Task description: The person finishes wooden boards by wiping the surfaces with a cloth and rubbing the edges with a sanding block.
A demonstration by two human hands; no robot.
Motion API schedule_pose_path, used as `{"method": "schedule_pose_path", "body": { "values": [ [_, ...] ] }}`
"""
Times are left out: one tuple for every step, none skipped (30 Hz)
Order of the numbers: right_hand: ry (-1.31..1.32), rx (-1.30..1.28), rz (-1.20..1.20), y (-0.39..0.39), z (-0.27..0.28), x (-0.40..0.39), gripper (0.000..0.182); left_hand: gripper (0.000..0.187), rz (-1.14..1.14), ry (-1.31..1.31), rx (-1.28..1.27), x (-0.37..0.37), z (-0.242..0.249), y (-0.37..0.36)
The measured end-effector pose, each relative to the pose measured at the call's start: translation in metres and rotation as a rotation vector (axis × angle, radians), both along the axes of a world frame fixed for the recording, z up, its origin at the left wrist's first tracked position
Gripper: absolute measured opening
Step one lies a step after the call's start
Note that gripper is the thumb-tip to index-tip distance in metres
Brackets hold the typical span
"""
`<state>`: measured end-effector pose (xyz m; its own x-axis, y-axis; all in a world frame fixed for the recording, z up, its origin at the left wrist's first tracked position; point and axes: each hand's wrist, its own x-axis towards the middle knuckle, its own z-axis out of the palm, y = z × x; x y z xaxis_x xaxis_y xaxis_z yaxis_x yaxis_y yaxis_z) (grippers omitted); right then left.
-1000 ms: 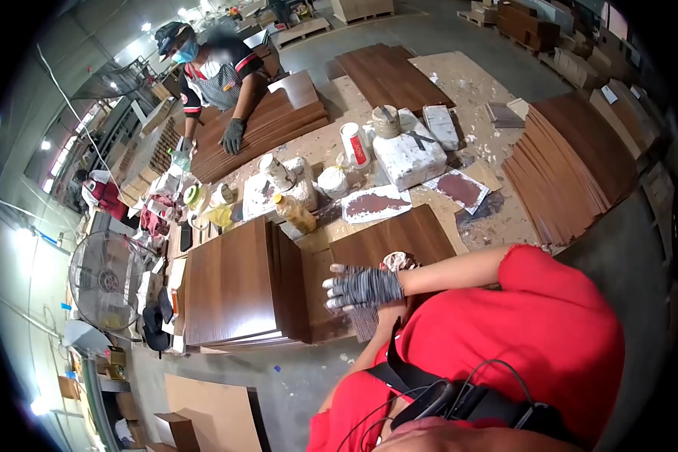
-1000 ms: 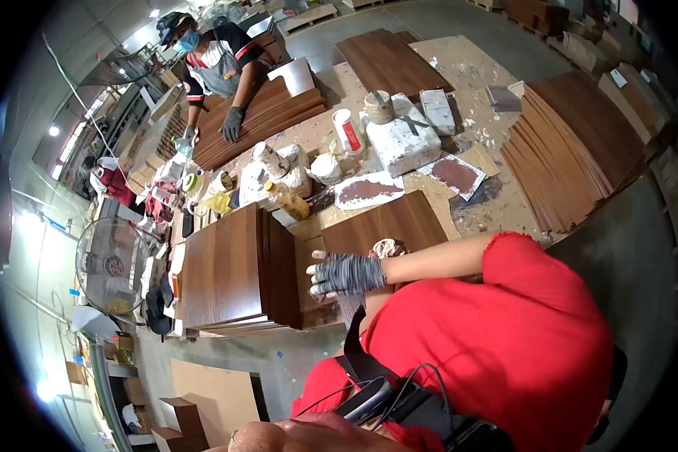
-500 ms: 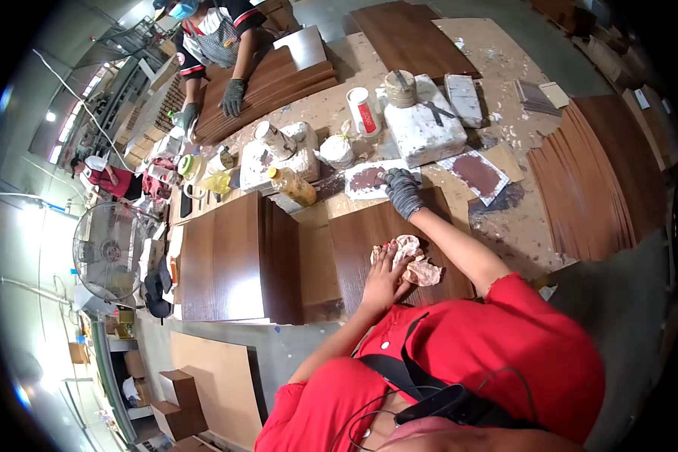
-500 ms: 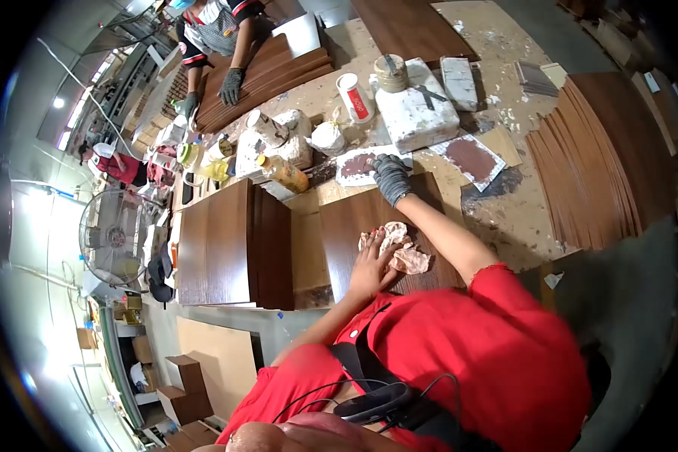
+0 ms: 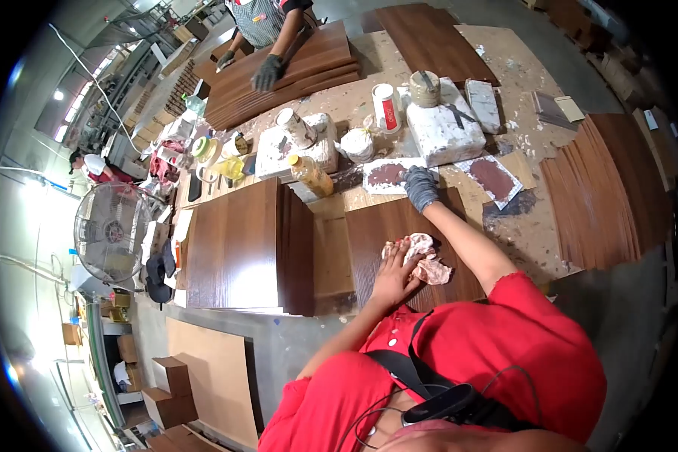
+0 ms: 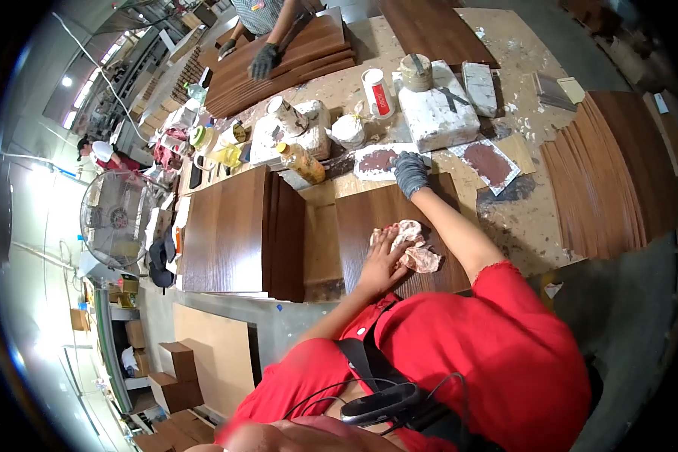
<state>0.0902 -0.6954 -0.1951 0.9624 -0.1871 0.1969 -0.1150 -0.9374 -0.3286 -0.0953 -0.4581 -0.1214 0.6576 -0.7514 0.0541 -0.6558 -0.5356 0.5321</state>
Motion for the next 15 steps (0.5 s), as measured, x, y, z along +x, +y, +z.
{"method": "schedule_pose_path", "body": {
  "values": [
    [0.0, -0.009, 0.018, 0.001, 0.015, -0.008, 0.02, 0.062, 0.069, 0.012, 0.024, -0.001, 0.0, 0.003],
    [0.001, -0.022, 0.015, 0.008, 0.018, -0.009, 0.02, 0.062, 0.169, -0.008, 0.044, 0.0, -0.012, 0.008],
    [-0.059, 0.153, -0.035, 0.011, 0.018, -0.008, 0.022, 0.062, 0.237, -0.054, 0.046, 0.004, -0.015, 0.011],
    [-0.114, 0.327, -0.082, 0.014, 0.019, -0.01, 0.025, 0.062, 0.31, -0.094, 0.049, 0.007, -0.017, 0.017],
    [-0.222, 0.477, -0.057, 0.018, 0.001, -0.006, 0.03, 0.061, 0.371, -0.096, 0.032, 0.009, -0.01, 0.022],
    [-0.21, 0.552, -0.037, 0.029, 0.001, -0.007, 0.033, 0.059, 0.433, -0.077, 0.035, 0.011, -0.011, 0.027],
    [-0.182, 0.846, 0.03, 0.042, 0.001, -0.011, 0.034, 0.059, 0.461, -0.09, 0.015, 0.011, -0.011, 0.03],
    [-0.153, 1.141, 0.104, 0.057, 0.007, -0.015, 0.034, 0.059, 0.49, -0.114, -0.006, 0.013, -0.011, 0.033],
    [-0.038, 1.442, 0.054, 0.068, -0.001, -0.018, 0.034, 0.058, 0.489, -0.155, 0.013, 0.014, -0.015, 0.033],
    [0.083, 1.742, -0.007, 0.077, -0.01, -0.016, 0.034, 0.059, 0.491, -0.153, 0.028, 0.014, -0.016, 0.033],
    [0.316, 1.668, -0.124, 0.089, 0.035, -0.021, 0.037, 0.058, 0.491, -0.152, 0.027, 0.013, -0.015, 0.034],
    [0.134, 1.481, 0.281, 0.098, 0.042, -0.021, 0.044, 0.058, 0.479, -0.152, 0.027, 0.015, -0.014, 0.033],
    [-0.124, 0.922, 0.533, 0.103, 0.08, -0.029, 0.047, 0.058, 0.474, -0.175, 0.048, 0.016, -0.016, 0.033],
    [0.042, 0.786, 0.516, 0.106, 0.116, -0.032, 0.045, 0.058, 0.439, -0.174, 0.052, 0.016, -0.016, 0.03],
    [0.038, 0.183, 0.533, 0.109, 0.221, -0.058, 0.043, 0.058, 0.456, -0.141, 0.017, 0.014, -0.014, 0.029]
  ]
}}
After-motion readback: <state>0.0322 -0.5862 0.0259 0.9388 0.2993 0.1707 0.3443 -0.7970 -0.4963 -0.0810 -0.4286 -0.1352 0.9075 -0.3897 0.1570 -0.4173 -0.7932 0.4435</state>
